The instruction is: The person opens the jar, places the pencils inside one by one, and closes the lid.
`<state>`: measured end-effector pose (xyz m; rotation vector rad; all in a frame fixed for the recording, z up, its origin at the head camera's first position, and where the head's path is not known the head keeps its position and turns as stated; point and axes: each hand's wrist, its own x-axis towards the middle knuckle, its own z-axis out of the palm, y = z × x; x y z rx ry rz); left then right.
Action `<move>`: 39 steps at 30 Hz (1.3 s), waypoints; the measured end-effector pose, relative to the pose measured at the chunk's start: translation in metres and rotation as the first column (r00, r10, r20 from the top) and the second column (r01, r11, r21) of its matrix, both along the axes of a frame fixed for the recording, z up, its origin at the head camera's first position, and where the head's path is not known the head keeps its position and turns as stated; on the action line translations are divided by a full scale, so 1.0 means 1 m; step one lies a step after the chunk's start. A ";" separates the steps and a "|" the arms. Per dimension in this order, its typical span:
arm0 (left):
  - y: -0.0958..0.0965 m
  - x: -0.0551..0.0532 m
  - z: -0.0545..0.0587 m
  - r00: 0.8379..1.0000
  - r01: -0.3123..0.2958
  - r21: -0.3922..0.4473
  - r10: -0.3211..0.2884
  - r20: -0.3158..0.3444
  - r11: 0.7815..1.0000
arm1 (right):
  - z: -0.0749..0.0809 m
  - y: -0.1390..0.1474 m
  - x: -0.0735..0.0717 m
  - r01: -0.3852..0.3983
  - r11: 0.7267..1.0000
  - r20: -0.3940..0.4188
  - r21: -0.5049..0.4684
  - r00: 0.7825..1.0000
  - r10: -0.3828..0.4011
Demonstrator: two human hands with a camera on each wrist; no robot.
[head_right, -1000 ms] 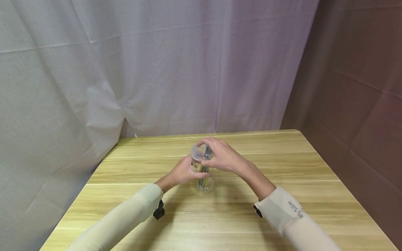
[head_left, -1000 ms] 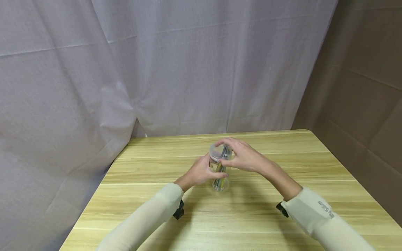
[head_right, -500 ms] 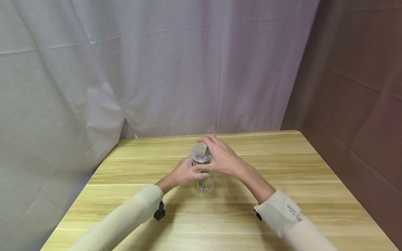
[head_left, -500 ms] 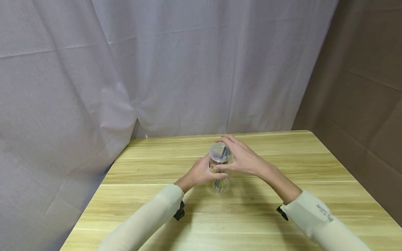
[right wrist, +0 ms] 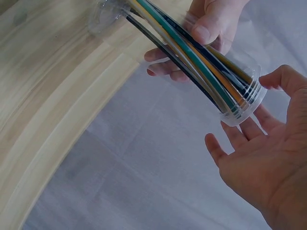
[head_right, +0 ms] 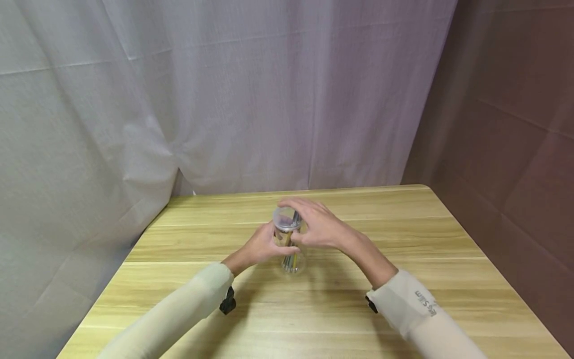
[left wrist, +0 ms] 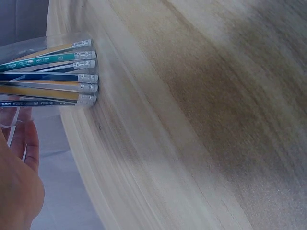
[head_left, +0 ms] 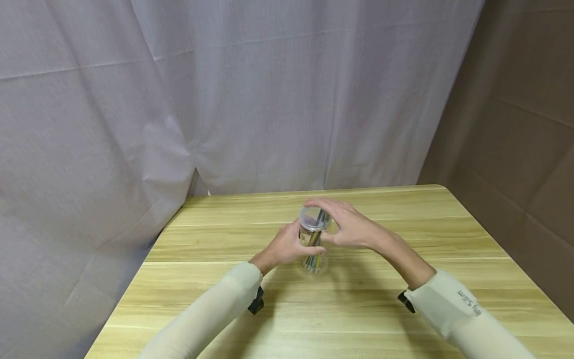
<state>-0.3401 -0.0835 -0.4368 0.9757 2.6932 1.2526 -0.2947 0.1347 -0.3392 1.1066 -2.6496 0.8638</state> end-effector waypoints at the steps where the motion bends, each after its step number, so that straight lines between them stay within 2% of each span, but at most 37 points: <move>1: 0.000 0.000 0.000 1.000 0.001 -0.001 -0.001 0.000 1.000 | 0.000 0.000 0.000 0.001 1.000 -0.001 -0.003 1.000 -0.001; 8: 0.000 0.002 0.001 1.000 -0.001 0.010 0.001 0.009 1.000 | -0.001 0.002 0.000 0.054 0.998 0.009 -0.040 0.999 -0.054; 13: 0.000 0.001 0.001 1.000 0.003 0.015 -0.003 0.002 1.000 | -0.003 -0.002 0.000 0.114 0.990 -0.026 -0.086 0.993 -0.117; 18: 0.000 0.001 0.001 1.000 -0.002 -0.015 0.002 -0.010 1.000 | -0.008 -0.006 0.001 0.161 0.985 -0.052 -0.068 0.985 -0.165; 24: 0.000 0.001 0.002 0.999 -0.001 -0.031 -0.001 -0.042 1.000 | -0.007 -0.002 0.001 0.100 0.993 -0.063 -0.064 0.993 -0.105; 29: 0.000 0.002 0.002 1.000 -0.007 -0.021 0.007 -0.014 1.000 | -0.003 0.000 0.000 0.056 0.997 -0.067 -0.056 0.996 -0.060; 34: 0.000 0.002 0.002 1.000 -0.008 -0.021 0.008 0.000 1.000 | -0.004 -0.001 0.000 0.058 0.998 -0.048 -0.035 0.997 -0.060; 39: 0.001 0.001 0.002 1.000 0.000 -0.011 0.000 0.002 1.000 | -0.006 -0.002 0.001 0.101 0.994 -0.075 -0.048 0.992 -0.104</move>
